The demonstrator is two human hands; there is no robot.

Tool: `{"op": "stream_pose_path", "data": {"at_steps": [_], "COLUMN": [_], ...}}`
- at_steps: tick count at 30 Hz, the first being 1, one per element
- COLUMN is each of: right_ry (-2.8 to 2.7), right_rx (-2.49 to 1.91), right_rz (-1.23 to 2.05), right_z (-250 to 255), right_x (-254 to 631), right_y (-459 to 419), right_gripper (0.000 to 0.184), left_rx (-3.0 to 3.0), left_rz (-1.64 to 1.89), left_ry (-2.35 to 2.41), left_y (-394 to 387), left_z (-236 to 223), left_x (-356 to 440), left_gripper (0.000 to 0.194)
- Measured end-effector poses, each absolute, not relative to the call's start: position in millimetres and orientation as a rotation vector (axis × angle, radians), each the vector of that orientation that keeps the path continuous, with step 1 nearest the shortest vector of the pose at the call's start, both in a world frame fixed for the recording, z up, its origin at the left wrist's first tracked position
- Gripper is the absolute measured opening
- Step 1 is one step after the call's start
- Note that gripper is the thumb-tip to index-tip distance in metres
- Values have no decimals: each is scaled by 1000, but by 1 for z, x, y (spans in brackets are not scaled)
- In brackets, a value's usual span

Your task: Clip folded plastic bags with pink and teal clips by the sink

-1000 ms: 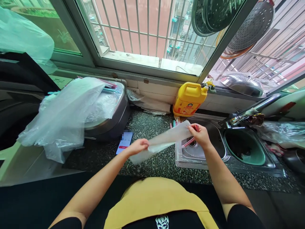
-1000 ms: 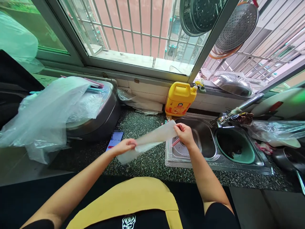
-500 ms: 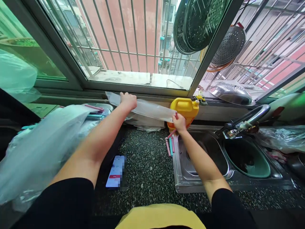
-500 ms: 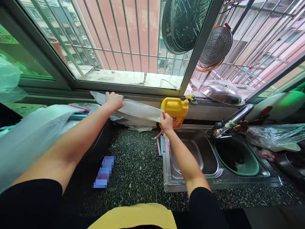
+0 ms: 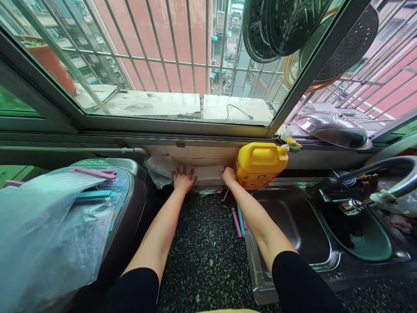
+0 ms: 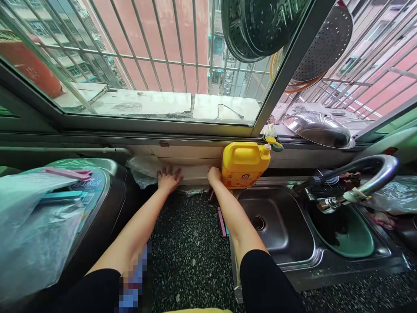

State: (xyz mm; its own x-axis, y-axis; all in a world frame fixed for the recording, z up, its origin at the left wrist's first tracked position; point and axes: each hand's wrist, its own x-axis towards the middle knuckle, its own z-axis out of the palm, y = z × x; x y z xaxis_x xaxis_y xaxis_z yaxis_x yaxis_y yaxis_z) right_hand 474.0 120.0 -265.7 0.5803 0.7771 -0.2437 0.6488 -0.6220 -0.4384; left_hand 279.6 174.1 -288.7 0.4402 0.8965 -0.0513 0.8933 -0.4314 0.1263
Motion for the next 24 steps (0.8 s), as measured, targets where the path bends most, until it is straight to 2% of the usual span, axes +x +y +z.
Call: {"op": "stream_pose_path", "data": {"at_steps": [8, 10, 14, 17, 19, 24], "right_ry": [-1185, -1185, -1206, -1203, -1101, -744], "right_rx": [-2534, -2498, -2373, -2239, -2008, -1424], "right_rz": [591, 549, 448, 377, 402, 597], "right_z": [-275, -268, -241, -224, -219, -225], "right_x": [471, 470, 472, 472, 468, 443], "right_y": [124, 121, 104, 76, 52, -18], "right_gripper": [23, 22, 17, 25, 30, 35], "left_rx": [2447, 2443, 2284, 1910, 1574, 867], "left_rz": [-232, -106, 378, 624, 647, 550], "left_ry": [1590, 1593, 1539, 1364, 1235, 908], "left_y": [182, 183, 170, 134, 96, -4], "left_z": [-320, -314, -294, -285, -283, -275], "left_x": [280, 282, 284, 287, 290, 287], "left_gripper": [50, 49, 40, 29, 28, 48]}}
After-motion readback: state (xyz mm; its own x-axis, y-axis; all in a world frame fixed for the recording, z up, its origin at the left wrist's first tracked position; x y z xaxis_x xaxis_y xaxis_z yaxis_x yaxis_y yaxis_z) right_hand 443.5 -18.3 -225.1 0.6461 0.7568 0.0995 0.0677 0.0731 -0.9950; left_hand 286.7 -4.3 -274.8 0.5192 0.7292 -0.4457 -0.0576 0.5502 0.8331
